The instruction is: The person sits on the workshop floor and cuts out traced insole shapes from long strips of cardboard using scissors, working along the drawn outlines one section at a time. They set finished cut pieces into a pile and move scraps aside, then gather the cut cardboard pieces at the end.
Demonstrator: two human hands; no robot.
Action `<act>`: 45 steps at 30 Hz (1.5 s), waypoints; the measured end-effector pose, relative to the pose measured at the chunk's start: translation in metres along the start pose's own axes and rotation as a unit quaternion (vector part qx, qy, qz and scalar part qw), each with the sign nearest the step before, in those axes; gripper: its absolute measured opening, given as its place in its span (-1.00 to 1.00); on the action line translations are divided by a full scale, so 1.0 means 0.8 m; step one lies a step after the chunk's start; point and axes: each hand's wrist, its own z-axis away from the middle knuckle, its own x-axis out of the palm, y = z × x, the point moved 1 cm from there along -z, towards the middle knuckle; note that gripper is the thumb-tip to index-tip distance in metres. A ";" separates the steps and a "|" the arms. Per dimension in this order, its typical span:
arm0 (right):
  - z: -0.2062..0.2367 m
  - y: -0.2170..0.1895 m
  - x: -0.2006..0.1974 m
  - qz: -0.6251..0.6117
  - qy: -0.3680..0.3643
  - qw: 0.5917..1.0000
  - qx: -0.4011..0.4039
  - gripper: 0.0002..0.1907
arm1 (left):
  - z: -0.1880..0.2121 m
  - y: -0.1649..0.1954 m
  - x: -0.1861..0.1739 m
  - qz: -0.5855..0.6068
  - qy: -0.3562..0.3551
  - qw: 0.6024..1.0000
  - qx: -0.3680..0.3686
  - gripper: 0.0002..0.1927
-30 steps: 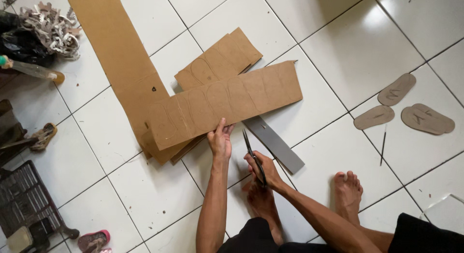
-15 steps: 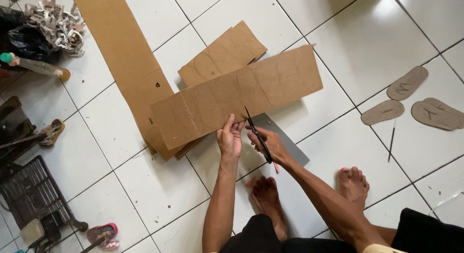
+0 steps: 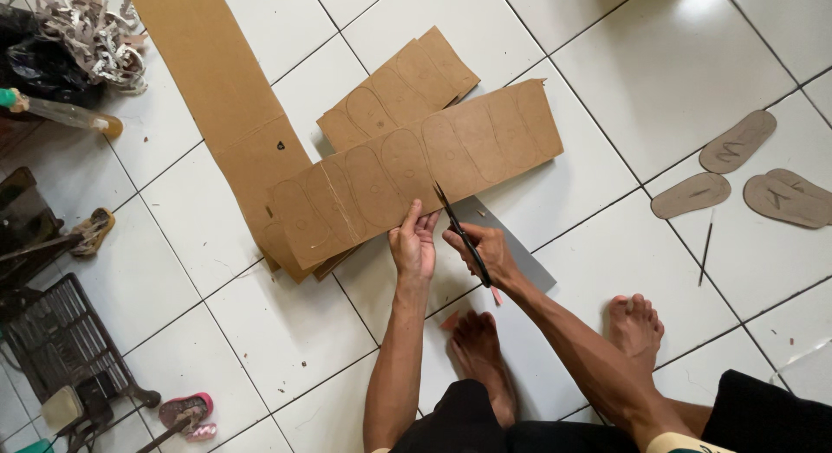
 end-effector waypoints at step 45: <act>-0.007 -0.031 -0.005 -0.049 -0.026 0.998 0.010 -0.46 | 0.048 0.013 -0.009 -0.033 -0.041 0.998 -0.032 -0.68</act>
